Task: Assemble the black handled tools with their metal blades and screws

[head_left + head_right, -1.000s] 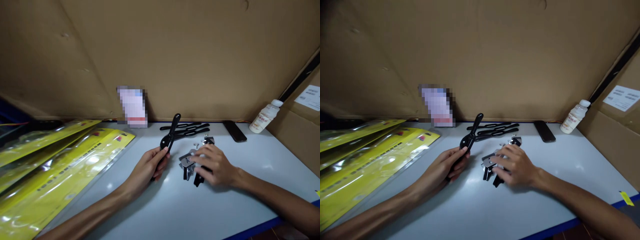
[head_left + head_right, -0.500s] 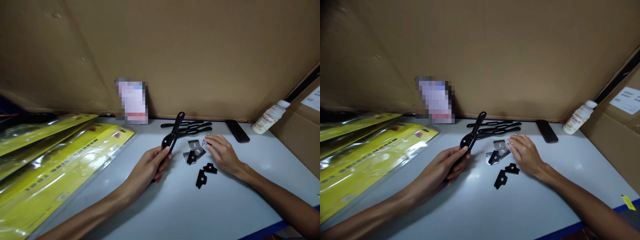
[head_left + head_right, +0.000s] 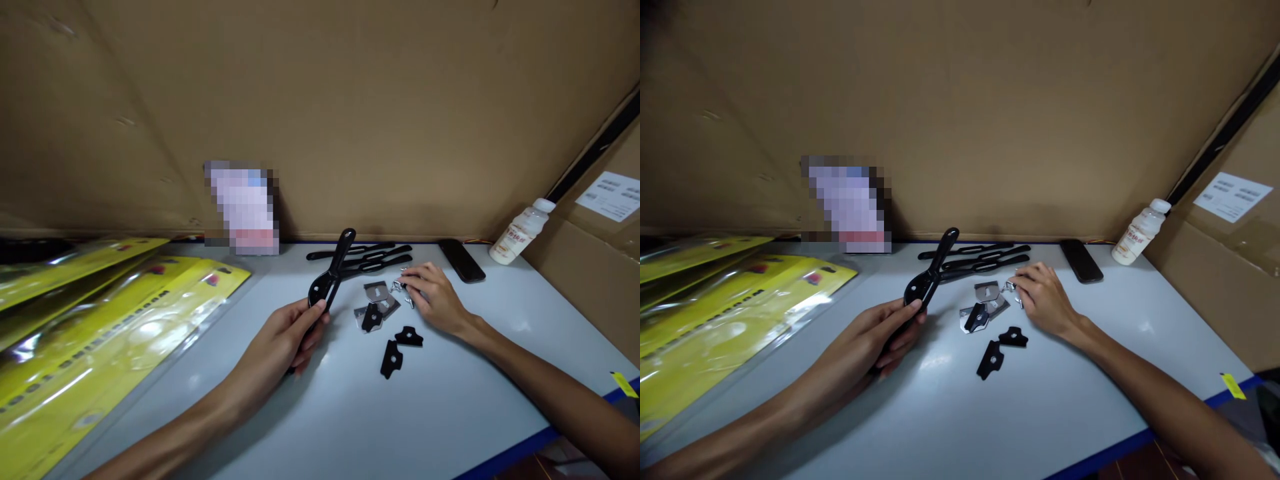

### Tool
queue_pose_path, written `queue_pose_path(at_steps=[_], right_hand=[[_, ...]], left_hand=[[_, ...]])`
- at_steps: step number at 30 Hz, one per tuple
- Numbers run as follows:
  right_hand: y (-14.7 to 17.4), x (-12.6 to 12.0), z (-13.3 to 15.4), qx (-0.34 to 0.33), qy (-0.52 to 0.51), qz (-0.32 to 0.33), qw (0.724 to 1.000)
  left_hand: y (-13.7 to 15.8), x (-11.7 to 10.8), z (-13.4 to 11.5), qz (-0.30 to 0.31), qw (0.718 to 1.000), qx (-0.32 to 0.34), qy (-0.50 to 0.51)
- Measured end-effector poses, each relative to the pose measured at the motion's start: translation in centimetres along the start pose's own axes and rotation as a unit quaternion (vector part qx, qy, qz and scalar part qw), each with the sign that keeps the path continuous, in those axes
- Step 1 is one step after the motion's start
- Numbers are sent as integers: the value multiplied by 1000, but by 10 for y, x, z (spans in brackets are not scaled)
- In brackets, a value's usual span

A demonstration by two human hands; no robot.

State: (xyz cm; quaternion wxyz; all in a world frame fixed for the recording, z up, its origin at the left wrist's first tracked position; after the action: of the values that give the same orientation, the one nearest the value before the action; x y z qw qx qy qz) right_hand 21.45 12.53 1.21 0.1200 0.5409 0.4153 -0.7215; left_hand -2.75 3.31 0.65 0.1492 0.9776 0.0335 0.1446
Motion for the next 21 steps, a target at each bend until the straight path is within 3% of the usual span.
queue_pose_path(at_steps=[4, 9, 15, 21], right_hand=[[-1, 0, 7, -28, -43, 21, 998], [-3, -3, -8, 45, -36, -30, 998], [-1, 2, -16, 130, 101, 30, 986], [-3, -2, -13, 153, 53, 69, 984]], left_hand=[[0, 1, -1, 0, 1000, 4, 2], [-1, 0, 1, -7, 1000, -3, 8], [-1, -1, 2, -13, 1000, -1, 3], [0, 1, 0, -20, 1000, -5, 7]])
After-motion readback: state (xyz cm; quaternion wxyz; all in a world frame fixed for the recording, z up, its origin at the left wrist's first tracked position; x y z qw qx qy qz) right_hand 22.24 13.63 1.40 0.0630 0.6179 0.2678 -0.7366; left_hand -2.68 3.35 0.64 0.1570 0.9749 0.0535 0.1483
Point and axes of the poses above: each hand's wrist, its own y-axis away from the middle knuckle, its own x-axis out of the palm, z = x × y, the point moved 3 cm from there along -y, towards the middle knuckle, and after that the axes turned 13 degrees about y, right-handed, at the moved point
